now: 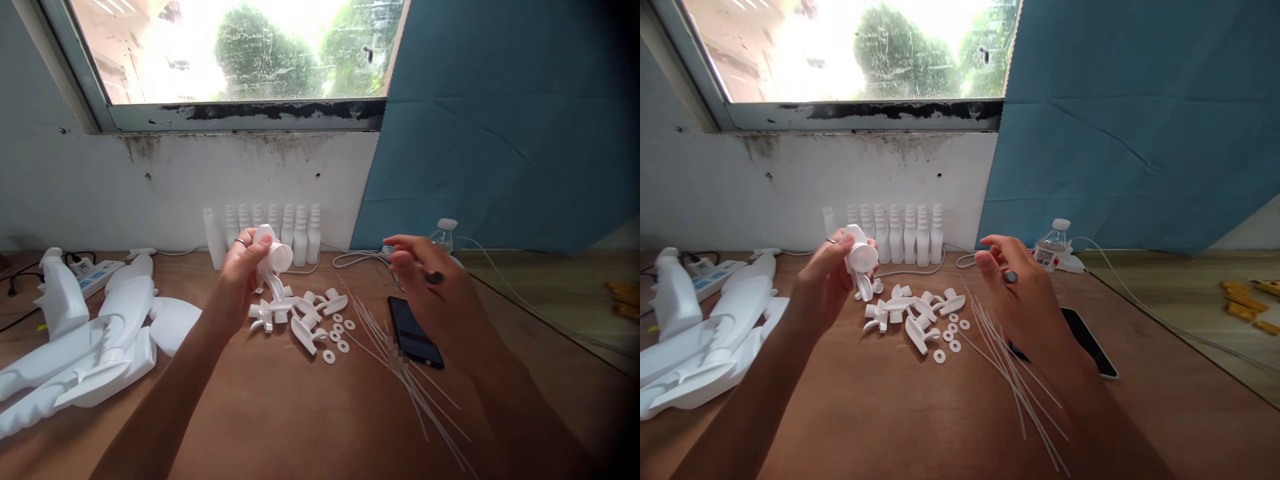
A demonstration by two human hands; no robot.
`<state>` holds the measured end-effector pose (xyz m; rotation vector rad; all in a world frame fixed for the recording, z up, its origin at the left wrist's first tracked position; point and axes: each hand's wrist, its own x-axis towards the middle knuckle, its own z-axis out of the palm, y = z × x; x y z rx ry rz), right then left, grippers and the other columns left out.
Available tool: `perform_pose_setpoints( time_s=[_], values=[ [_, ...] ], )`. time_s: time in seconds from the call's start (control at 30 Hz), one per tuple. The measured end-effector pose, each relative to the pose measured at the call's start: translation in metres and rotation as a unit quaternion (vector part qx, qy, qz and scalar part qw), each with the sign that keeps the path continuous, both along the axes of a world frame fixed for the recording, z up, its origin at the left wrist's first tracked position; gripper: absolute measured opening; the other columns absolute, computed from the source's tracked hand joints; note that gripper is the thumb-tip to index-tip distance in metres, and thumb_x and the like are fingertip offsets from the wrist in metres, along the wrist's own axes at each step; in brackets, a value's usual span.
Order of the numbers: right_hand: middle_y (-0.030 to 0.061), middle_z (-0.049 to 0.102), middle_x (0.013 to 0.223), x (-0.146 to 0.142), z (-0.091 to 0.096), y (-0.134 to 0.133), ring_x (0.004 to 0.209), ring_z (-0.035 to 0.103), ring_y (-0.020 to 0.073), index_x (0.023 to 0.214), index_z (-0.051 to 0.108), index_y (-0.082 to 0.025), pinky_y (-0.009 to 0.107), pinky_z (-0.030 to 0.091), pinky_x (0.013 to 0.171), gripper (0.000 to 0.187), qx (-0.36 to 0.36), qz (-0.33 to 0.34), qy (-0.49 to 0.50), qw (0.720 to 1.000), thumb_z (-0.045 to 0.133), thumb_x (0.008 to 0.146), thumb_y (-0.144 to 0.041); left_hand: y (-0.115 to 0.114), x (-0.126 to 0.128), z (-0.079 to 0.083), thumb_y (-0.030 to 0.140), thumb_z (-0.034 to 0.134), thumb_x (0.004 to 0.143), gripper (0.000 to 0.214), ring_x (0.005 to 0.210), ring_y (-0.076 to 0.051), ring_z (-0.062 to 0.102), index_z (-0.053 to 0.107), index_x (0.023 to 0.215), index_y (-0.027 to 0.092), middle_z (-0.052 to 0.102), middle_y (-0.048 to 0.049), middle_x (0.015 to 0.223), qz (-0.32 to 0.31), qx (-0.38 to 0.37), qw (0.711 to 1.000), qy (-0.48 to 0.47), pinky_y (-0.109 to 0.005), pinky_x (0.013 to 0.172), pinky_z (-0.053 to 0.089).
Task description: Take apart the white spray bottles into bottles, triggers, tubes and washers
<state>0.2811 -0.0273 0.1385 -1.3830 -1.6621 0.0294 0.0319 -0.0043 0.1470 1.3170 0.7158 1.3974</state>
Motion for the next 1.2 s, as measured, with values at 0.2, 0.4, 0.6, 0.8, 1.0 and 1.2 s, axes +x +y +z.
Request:
perform_pose_setpoints(
  time_s=[0.2,0.4,0.6,0.8,1.0,1.2],
  values=[
    [0.0017,0.062,0.062,-0.019,0.007,-0.039,0.053,0.059,0.0147,0.087,0.064,-0.022,0.027,0.044,0.049,0.035,-0.016,0.25,0.175,0.952,0.046,0.095,-0.05,0.009,0.016,-0.015,0.038,0.066,0.079,0.028,0.05,-0.006,0.041,0.048,0.081,0.017,0.043,0.0029,0.066,-0.074,-0.129,0.988,-0.033,-0.017,0.042,0.034],
    [0.0018,0.07,0.078,-0.032,0.008,-0.048,0.067,0.067,0.015,0.091,0.065,-0.022,0.024,0.052,0.058,0.006,0.01,0.266,0.118,0.957,0.065,0.085,-0.021,0.006,0.027,-0.027,0.033,0.067,0.077,0.028,0.045,-0.005,0.035,0.043,0.079,0.019,0.038,0.006,0.059,-0.091,-0.145,0.985,-0.022,-0.017,0.039,0.027],
    [-0.0023,0.069,0.074,-0.031,-0.004,-0.037,0.057,0.062,0.0087,0.097,0.064,-0.021,0.019,0.049,0.054,0.019,0.09,0.263,-0.028,0.96,0.066,0.081,-0.01,0.006,0.032,-0.028,0.035,0.066,0.078,0.028,0.045,-0.006,0.037,0.043,0.083,0.02,0.041,0.0062,0.058,-0.056,-0.144,0.988,-0.03,-0.016,0.039,0.028],
    [0.0077,0.071,0.092,-0.044,-0.015,-0.036,0.077,0.067,0.0173,0.105,0.059,-0.016,0.03,0.054,0.07,0.027,0.213,0.247,-0.141,0.935,0.061,0.082,-0.003,-0.004,0.044,-0.029,0.038,0.062,0.082,0.029,0.048,-0.006,0.036,0.039,0.084,0.02,0.043,0.0056,0.061,-0.019,-0.165,0.983,-0.081,-0.016,0.041,0.031],
    [0.0083,0.071,0.098,-0.045,-0.017,-0.036,0.085,0.068,0.0171,0.107,0.059,-0.016,0.027,0.055,0.072,0.026,0.191,0.254,-0.118,0.941,0.06,0.084,-0.003,-0.007,0.049,-0.033,0.041,0.06,0.084,0.029,0.049,-0.006,0.037,0.038,0.086,0.021,0.043,0.0057,0.063,0.006,-0.158,0.984,-0.082,-0.016,0.043,0.034],
    [0.0013,0.072,0.091,-0.023,-0.004,-0.034,0.076,0.068,0.0125,0.098,0.063,-0.021,0.021,0.054,0.066,0.021,0.099,0.276,-0.053,0.954,0.066,0.083,-0.007,-0.003,0.047,-0.037,0.038,0.06,0.085,0.027,0.048,-0.004,0.036,0.04,0.084,0.02,0.04,0.007,0.061,0.011,-0.087,0.996,-0.005,-0.014,0.046,0.033]
  ],
)
